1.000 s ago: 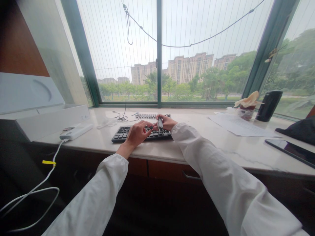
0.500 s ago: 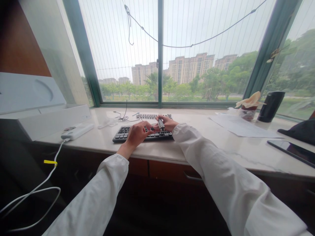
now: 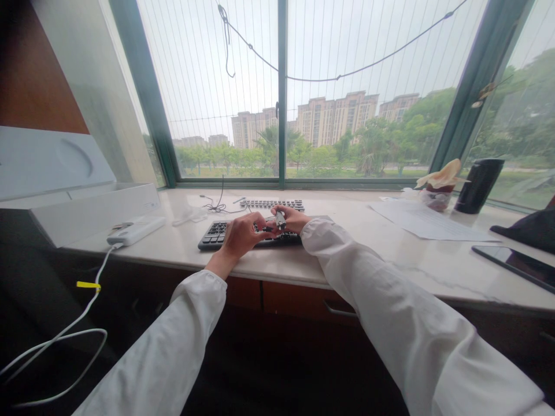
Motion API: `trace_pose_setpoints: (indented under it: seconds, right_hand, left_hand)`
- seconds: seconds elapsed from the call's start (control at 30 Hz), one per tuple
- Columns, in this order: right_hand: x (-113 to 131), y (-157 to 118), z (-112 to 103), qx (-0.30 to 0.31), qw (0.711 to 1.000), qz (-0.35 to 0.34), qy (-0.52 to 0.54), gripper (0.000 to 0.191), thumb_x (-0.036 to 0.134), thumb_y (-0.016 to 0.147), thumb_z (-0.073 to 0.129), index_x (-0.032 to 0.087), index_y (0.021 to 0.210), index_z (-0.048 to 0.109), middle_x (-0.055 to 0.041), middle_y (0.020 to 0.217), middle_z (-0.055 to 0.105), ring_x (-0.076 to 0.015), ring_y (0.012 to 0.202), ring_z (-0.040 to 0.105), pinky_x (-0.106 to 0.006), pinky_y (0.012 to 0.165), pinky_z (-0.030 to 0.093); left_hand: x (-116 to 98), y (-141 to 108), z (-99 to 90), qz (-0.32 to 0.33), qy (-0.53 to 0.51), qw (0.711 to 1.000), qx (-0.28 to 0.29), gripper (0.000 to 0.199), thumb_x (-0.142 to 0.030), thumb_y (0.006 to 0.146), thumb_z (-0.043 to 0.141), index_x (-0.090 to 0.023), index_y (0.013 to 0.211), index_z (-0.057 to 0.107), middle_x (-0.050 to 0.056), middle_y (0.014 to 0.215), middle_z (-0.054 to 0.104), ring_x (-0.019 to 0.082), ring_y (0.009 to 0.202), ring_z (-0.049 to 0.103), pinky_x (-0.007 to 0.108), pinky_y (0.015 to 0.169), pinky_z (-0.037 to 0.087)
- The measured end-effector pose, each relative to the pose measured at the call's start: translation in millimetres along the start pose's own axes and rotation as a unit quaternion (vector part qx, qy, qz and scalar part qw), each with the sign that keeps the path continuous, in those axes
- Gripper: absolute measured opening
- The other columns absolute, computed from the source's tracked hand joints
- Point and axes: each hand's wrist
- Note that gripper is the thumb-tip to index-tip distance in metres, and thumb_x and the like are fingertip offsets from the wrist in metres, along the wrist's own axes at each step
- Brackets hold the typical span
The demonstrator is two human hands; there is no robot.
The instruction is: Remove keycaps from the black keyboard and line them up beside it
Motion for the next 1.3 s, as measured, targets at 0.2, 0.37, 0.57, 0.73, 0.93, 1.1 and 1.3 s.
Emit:
trace_pose_setpoints:
  seconds: [0.2,0.37,0.57,0.73,0.93,1.1,1.3]
  right_hand:
    - [9,-6,8,-0.009,1.000,-0.004,0.017,0.056,0.039,0.054,0.084,0.022,0.083,0.039,0.0075,0.064,0.054,-0.0095,0.055,0.056,-0.024,0.055,0.049]
    - [13,-10,10,0.014,0.999,-0.018,0.029,0.053,0.038,0.058,0.082,0.021,0.083,0.039,0.0077,0.062,0.053,-0.0086,0.057,0.054,-0.022,0.055,0.046]
    - [7,-4,4,0.053,0.996,-0.065,0.034,0.055,0.033,0.057,0.084,0.021,0.083,0.037,0.0097,0.056,0.049,-0.0072,0.052,0.050,-0.020,0.050,0.038]
    - [5,-3,0,0.007,0.999,-0.042,0.028,0.055,0.032,0.054,0.085,0.021,0.083,0.039,0.0074,0.062,0.055,-0.0097,0.056,0.056,-0.023,0.055,0.045]
    - [5,-1,-4,-0.032,0.999,-0.024,0.016,0.053,0.031,0.053,0.084,0.022,0.083,0.041,0.0083,0.063,0.053,-0.0085,0.055,0.054,-0.021,0.052,0.045]
    - [4,-1,-3,-0.024,0.999,-0.030,0.016,0.050,0.034,0.057,0.082,0.022,0.082,0.041,0.0068,0.065,0.054,-0.0094,0.058,0.056,-0.021,0.053,0.046]
    - [1,0,-5,0.001,0.999,-0.038,0.010,0.058,0.031,0.051,0.086,0.022,0.084,0.039,0.0050,0.070,0.059,-0.0102,0.059,0.058,-0.022,0.053,0.047]
  left_hand:
    - [0,0,0.5,0.007,-0.015,1.000,-0.016,0.037,-0.060,0.075,0.062,-0.025,0.084,0.065,-0.002,0.079,0.069,0.014,0.067,0.060,0.024,0.056,0.030]
    - [1,-1,1.6,-0.010,-0.015,0.998,-0.053,0.037,-0.061,0.075,0.061,-0.024,0.078,0.063,-0.002,0.076,0.068,0.014,0.065,0.059,0.025,0.058,0.032]
    - [3,0,2.7,-0.019,-0.009,0.998,-0.061,0.038,-0.061,0.072,0.065,-0.024,0.079,0.065,0.000,0.078,0.068,0.014,0.065,0.059,0.025,0.059,0.033]
    - [3,0,2.1,0.000,-0.019,0.998,-0.056,0.033,-0.057,0.075,0.064,-0.026,0.088,0.065,-0.002,0.081,0.068,0.013,0.067,0.059,0.024,0.058,0.034]
    - [2,0,1.3,0.021,-0.035,0.998,-0.057,0.028,-0.051,0.081,0.060,-0.026,0.093,0.065,-0.002,0.085,0.068,0.012,0.066,0.059,0.022,0.058,0.036]
    - [0,-1,0.2,0.027,-0.035,0.998,-0.055,0.023,-0.045,0.083,0.060,-0.025,0.095,0.066,0.000,0.086,0.068,0.012,0.068,0.059,0.022,0.057,0.038]
    - [-2,-2,0.1,0.042,-0.036,0.998,-0.040,0.022,-0.033,0.081,0.062,-0.027,0.102,0.064,-0.001,0.097,0.068,0.011,0.064,0.059,0.021,0.056,0.039]
Point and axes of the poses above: each hand's wrist, its own y-axis towards the middle knuckle, its own z-axis out of the palm, x = y × z
